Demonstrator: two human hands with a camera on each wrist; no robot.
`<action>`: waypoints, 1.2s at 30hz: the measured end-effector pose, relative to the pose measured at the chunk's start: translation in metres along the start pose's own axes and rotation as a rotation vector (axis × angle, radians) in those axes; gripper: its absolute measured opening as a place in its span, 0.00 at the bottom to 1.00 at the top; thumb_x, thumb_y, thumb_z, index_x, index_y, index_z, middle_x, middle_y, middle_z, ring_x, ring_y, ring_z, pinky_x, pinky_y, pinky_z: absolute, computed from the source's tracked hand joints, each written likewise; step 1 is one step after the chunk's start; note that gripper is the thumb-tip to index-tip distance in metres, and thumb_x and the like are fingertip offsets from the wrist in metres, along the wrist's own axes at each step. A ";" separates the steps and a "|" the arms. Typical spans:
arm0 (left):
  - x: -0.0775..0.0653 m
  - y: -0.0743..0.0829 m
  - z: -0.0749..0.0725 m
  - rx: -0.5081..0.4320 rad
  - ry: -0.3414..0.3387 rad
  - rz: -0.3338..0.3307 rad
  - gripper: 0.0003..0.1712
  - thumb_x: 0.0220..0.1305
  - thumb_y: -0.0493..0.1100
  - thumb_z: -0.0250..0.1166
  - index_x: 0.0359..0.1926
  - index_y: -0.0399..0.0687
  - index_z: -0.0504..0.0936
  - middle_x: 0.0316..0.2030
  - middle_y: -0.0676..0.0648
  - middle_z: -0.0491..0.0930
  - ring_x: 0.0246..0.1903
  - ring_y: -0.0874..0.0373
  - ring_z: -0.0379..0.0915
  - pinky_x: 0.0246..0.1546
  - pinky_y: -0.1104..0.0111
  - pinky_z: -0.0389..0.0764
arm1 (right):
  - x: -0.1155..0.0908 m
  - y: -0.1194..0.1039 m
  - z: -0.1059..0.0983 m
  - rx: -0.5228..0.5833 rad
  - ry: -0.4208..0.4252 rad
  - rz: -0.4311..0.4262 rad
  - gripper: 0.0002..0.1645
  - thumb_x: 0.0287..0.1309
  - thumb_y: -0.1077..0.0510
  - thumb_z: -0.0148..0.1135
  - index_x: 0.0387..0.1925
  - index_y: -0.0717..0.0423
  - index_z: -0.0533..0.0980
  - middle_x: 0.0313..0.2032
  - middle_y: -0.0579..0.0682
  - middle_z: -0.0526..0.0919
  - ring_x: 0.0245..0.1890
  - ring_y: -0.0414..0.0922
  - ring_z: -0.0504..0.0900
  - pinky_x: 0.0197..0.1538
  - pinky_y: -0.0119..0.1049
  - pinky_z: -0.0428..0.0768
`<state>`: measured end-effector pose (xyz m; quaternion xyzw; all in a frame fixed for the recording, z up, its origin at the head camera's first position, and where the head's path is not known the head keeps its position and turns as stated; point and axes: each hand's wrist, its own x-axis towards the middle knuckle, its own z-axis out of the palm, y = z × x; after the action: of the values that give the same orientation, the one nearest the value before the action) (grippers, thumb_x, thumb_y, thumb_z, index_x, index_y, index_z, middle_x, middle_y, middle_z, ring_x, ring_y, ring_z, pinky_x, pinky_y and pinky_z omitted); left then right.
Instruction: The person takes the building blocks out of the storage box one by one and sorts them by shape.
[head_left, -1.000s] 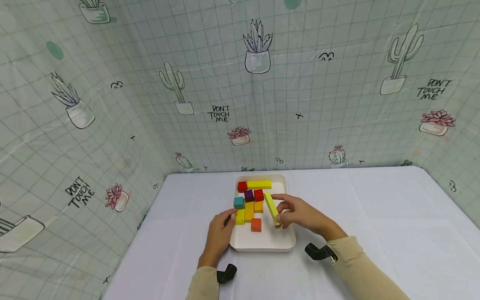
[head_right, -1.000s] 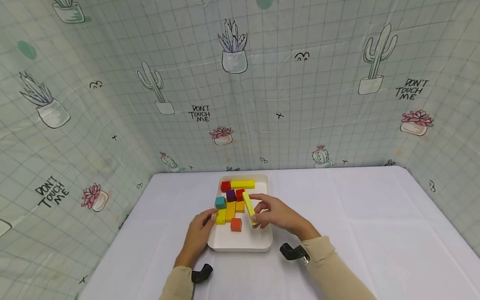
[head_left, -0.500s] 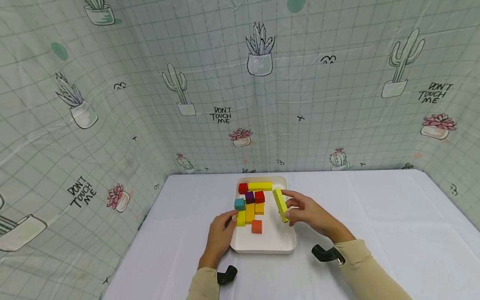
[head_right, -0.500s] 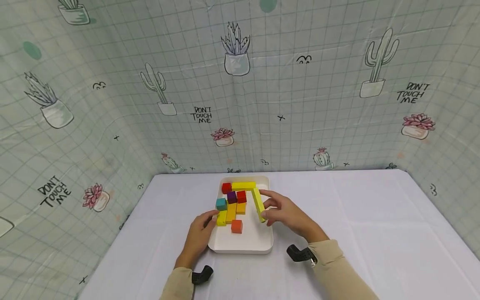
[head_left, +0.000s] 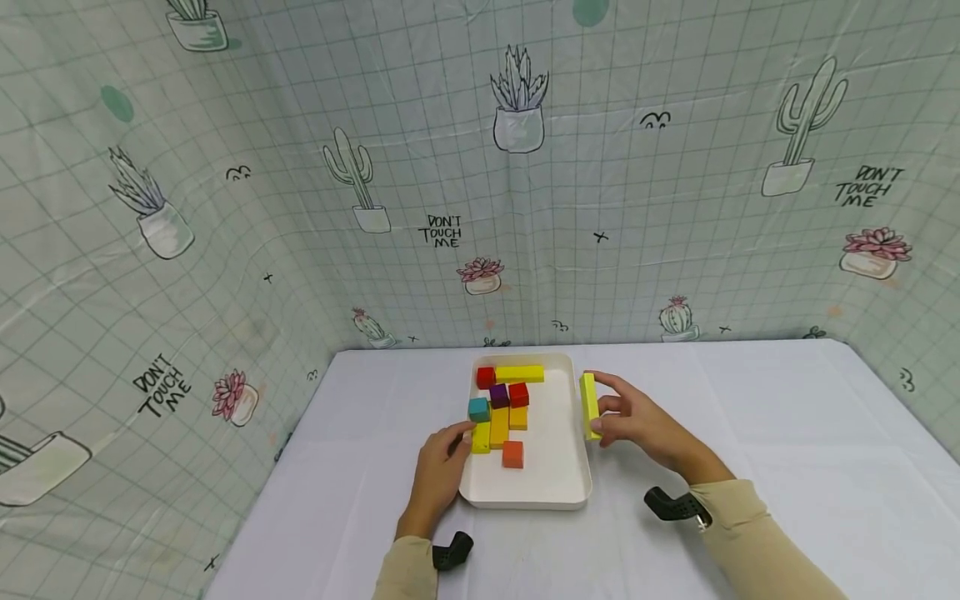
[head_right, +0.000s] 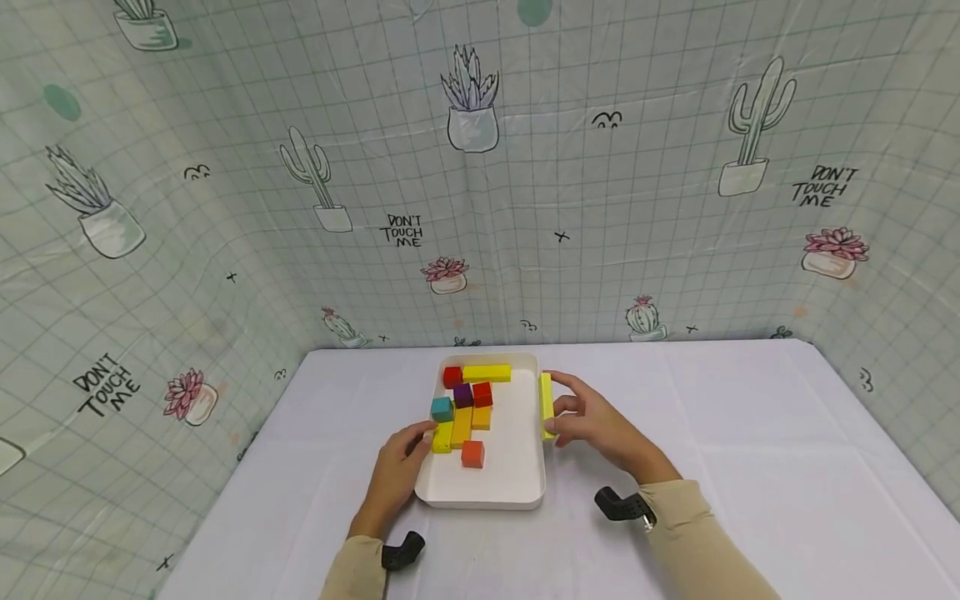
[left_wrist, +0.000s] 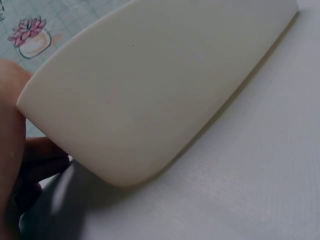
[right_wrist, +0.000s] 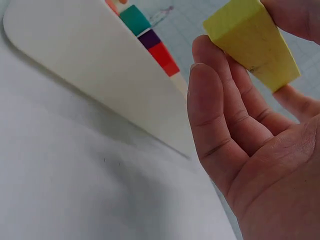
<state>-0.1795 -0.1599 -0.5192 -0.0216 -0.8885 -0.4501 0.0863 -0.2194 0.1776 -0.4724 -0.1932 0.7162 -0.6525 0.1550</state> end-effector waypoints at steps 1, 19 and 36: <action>0.000 0.000 0.000 -0.003 0.002 -0.006 0.16 0.74 0.44 0.57 0.59 0.56 0.82 0.57 0.49 0.80 0.56 0.50 0.72 0.62 0.49 0.70 | 0.000 0.001 -0.002 -0.005 0.007 0.007 0.49 0.61 0.62 0.65 0.76 0.58 0.50 0.44 0.65 0.80 0.37 0.53 0.83 0.43 0.47 0.84; -0.003 -0.002 -0.003 0.007 0.016 -0.015 0.17 0.73 0.44 0.59 0.59 0.56 0.83 0.56 0.49 0.81 0.54 0.51 0.72 0.61 0.49 0.71 | -0.001 0.009 -0.025 -0.120 0.128 0.113 0.51 0.62 0.58 0.67 0.76 0.65 0.48 0.41 0.59 0.79 0.36 0.50 0.84 0.42 0.44 0.85; 0.002 -0.002 0.000 0.001 0.013 0.024 0.16 0.74 0.44 0.58 0.58 0.56 0.83 0.56 0.49 0.81 0.54 0.51 0.73 0.61 0.49 0.72 | 0.026 0.017 -0.035 -0.376 0.172 0.266 0.49 0.62 0.53 0.68 0.74 0.66 0.53 0.40 0.58 0.79 0.31 0.47 0.82 0.37 0.39 0.83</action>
<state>-0.1814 -0.1616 -0.5207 -0.0291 -0.8879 -0.4486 0.0976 -0.2600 0.1975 -0.4852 -0.0661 0.8547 -0.4957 0.1395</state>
